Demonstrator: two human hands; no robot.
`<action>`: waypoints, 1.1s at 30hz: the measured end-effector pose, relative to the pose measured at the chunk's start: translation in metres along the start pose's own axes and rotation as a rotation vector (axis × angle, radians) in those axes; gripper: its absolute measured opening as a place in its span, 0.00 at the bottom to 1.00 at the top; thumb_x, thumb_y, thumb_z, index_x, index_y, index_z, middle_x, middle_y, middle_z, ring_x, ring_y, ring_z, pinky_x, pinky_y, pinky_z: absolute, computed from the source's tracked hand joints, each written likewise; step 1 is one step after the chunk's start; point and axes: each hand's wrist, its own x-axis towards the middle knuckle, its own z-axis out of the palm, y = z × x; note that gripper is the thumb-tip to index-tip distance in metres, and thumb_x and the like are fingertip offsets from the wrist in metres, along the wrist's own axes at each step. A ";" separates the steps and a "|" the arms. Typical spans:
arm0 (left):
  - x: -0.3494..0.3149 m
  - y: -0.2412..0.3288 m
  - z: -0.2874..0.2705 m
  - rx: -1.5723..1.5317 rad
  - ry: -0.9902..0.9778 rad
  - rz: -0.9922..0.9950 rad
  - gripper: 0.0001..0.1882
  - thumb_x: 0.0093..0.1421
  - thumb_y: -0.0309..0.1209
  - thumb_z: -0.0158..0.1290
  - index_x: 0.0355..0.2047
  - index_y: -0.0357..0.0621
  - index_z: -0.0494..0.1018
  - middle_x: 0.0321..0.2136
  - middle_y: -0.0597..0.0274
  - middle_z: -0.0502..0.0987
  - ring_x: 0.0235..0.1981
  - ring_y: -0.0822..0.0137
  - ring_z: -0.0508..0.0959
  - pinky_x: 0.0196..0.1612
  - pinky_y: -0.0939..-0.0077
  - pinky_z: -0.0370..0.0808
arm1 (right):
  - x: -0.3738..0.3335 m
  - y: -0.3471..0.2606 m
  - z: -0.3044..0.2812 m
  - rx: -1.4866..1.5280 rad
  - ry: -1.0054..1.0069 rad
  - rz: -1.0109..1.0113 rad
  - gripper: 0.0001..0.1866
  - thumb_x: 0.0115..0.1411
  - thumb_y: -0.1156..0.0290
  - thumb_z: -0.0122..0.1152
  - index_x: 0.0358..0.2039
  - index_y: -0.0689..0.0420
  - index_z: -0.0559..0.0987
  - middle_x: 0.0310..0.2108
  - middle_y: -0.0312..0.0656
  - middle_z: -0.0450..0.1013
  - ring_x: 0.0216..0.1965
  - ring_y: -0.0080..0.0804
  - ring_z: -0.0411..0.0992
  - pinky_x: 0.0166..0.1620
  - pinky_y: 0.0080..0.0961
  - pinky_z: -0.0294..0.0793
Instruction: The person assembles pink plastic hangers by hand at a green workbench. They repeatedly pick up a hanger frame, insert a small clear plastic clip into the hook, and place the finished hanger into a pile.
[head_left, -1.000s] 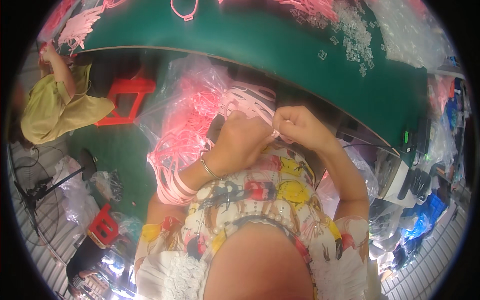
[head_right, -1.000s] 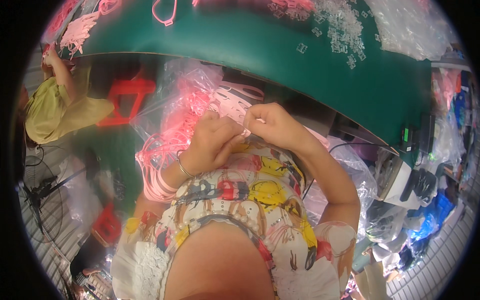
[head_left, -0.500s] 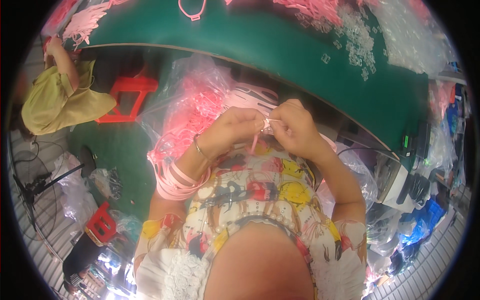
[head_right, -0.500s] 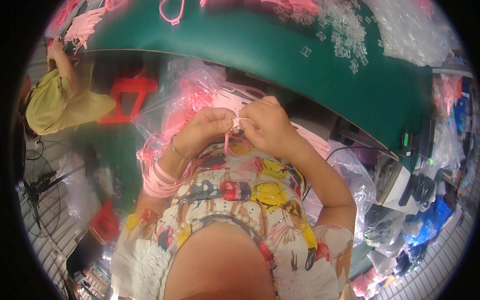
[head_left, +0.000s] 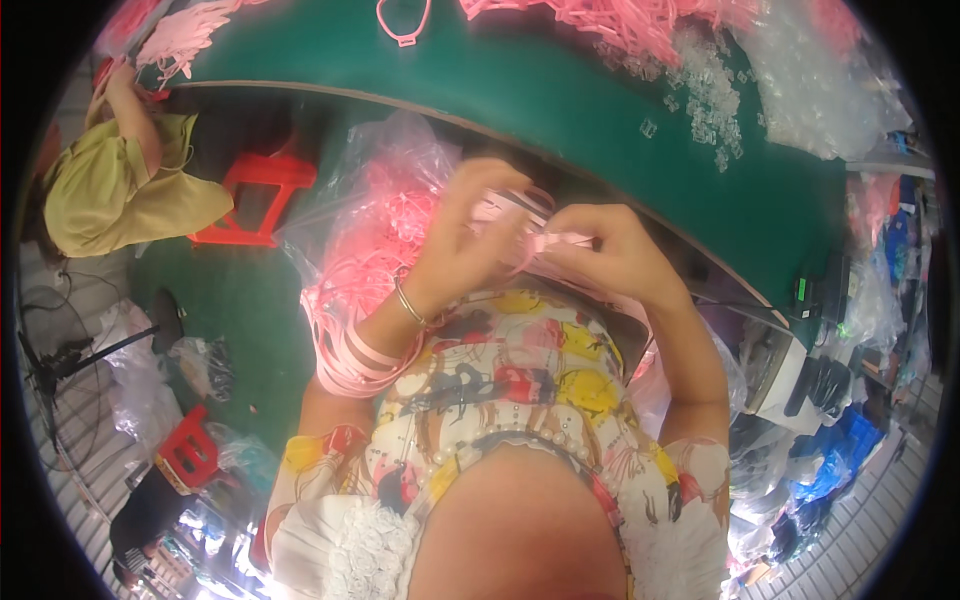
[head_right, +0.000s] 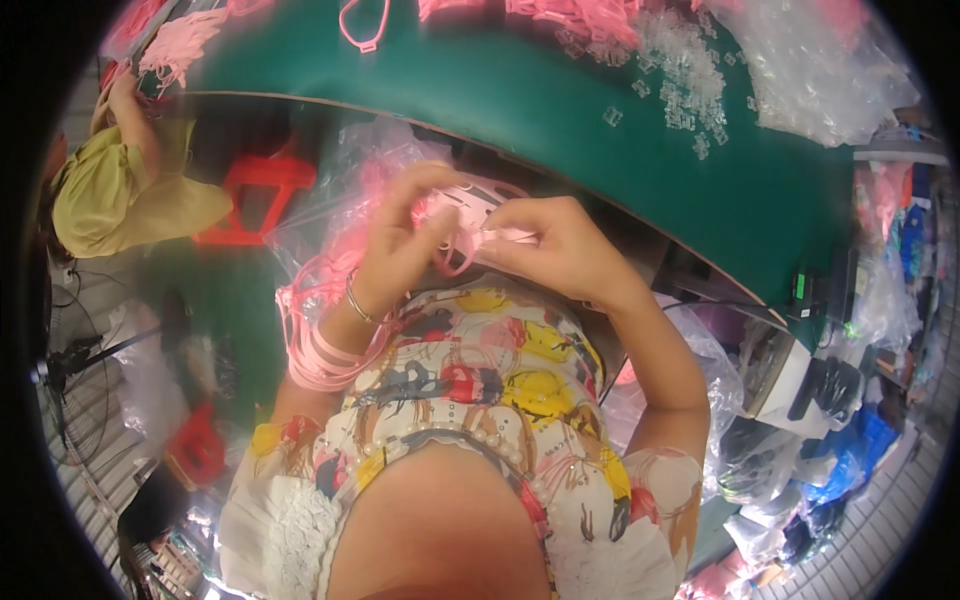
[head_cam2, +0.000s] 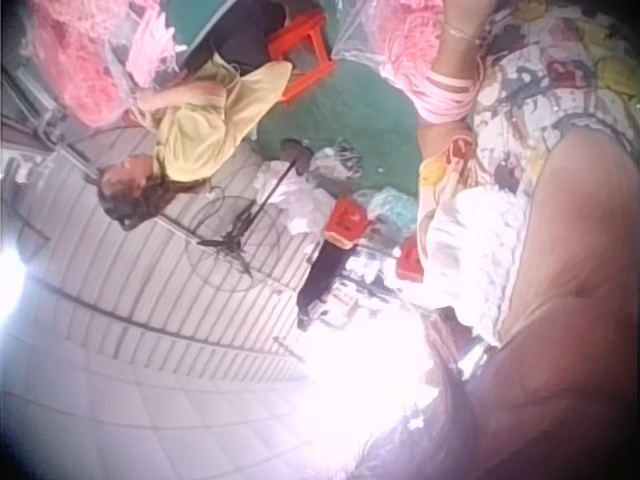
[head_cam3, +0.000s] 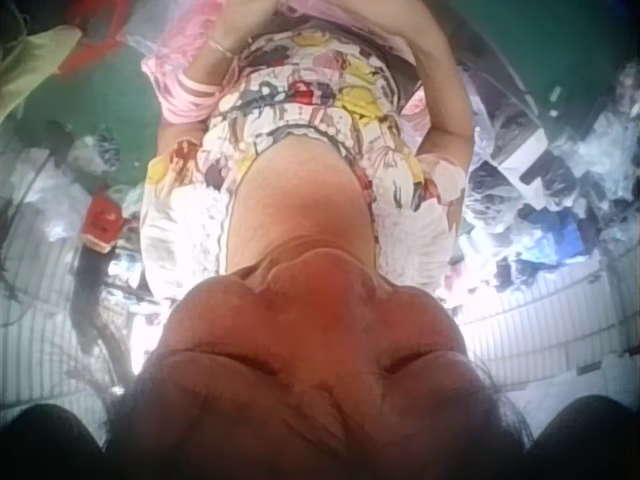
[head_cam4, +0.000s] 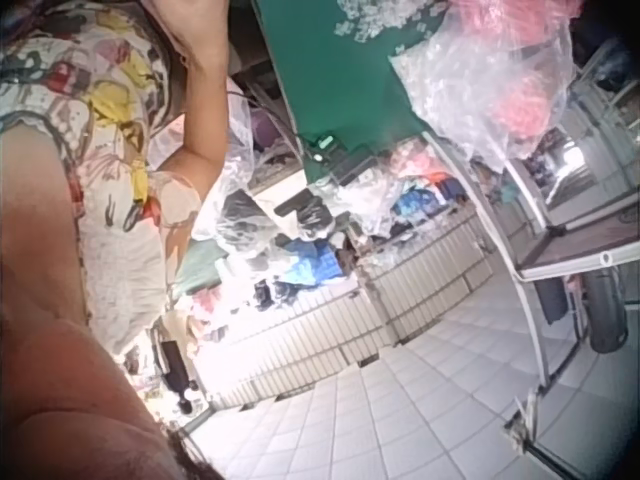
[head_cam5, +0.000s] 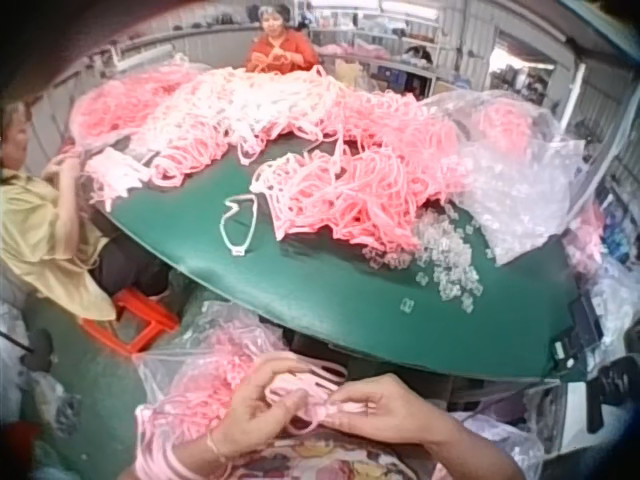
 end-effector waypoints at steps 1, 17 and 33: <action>-0.001 -0.008 -0.001 0.152 0.135 0.209 0.03 0.60 0.25 0.51 0.34 0.40 0.71 0.30 0.65 0.72 0.38 0.73 0.72 0.44 0.77 0.69 | -0.003 0.000 -0.004 -0.033 0.017 -0.030 0.09 0.54 0.71 0.62 0.34 0.61 0.78 0.30 0.39 0.74 0.33 0.24 0.70 0.39 0.23 0.69; -0.016 -0.126 -0.007 -1.587 0.320 -0.697 0.14 0.59 0.32 0.50 0.42 0.37 0.70 0.47 0.49 0.71 0.51 0.52 0.70 0.59 0.56 0.63 | -0.078 -0.031 -0.023 0.744 0.234 -0.312 0.13 0.55 0.68 0.56 0.32 0.67 0.72 0.14 0.36 0.64 0.15 0.23 0.58 0.23 0.21 0.56; -0.007 0.001 -0.013 -0.918 -0.161 -0.414 0.21 0.67 0.45 0.43 0.40 0.36 0.70 0.19 0.72 0.59 0.21 0.76 0.58 0.27 0.81 0.58 | -0.064 0.061 0.013 0.883 0.249 0.056 0.16 0.56 0.73 0.56 0.44 0.65 0.72 0.34 0.45 0.72 0.33 0.32 0.71 0.39 0.29 0.71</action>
